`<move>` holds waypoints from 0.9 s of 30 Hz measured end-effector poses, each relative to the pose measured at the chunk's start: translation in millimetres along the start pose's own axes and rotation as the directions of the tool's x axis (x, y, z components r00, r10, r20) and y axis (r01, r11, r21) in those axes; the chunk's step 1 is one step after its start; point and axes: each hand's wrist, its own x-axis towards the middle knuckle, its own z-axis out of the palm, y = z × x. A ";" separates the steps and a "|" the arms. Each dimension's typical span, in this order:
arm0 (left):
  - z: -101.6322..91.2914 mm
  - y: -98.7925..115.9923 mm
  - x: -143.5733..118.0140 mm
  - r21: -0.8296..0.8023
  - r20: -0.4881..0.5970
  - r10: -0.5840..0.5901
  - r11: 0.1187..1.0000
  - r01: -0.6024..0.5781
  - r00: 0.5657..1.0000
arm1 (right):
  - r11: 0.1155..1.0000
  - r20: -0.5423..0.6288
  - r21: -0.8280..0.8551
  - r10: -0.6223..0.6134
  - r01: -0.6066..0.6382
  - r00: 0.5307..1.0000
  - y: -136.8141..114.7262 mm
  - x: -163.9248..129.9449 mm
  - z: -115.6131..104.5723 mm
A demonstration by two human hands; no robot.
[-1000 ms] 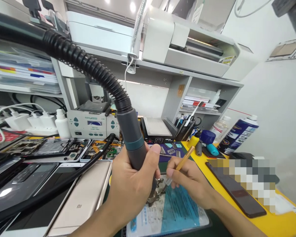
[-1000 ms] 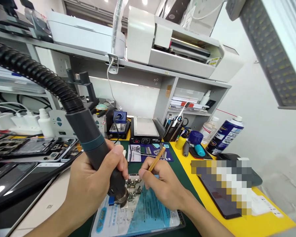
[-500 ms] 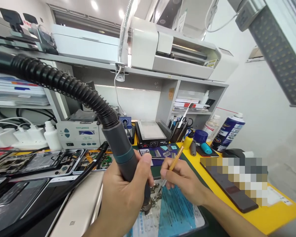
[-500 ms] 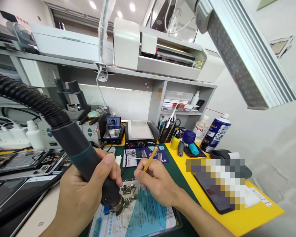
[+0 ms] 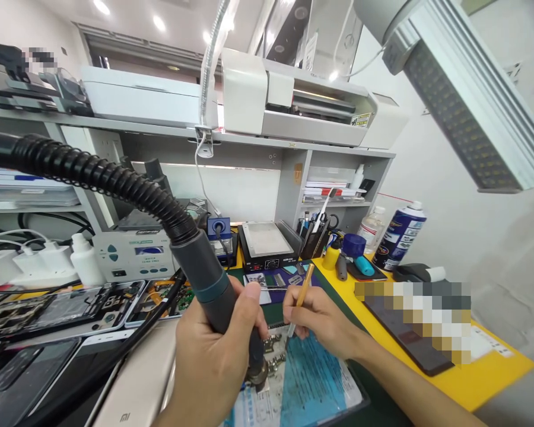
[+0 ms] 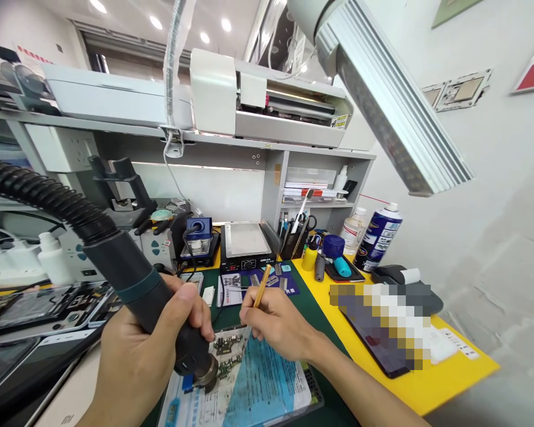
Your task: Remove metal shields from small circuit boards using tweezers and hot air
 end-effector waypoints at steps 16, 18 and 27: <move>0.5 2.8 -0.5 0.010 0.002 0.010 1.000 -0.010 1.000 | 1.000 0.012 -0.005 0.004 -0.004 1.000 -0.6 -0.1 -4.4; 0.4 2.1 0.2 0.012 0.004 0.009 1.000 -0.009 1.000 | 1.000 0.031 -0.009 0.012 -0.012 0.999 -2.0 -0.6 -4.7; 0.9 2.4 -1.7 0.019 -0.014 0.015 1.000 -0.015 1.000 | 0.998 0.063 -0.038 0.045 -0.043 0.997 -8.4 -1.0 -1.5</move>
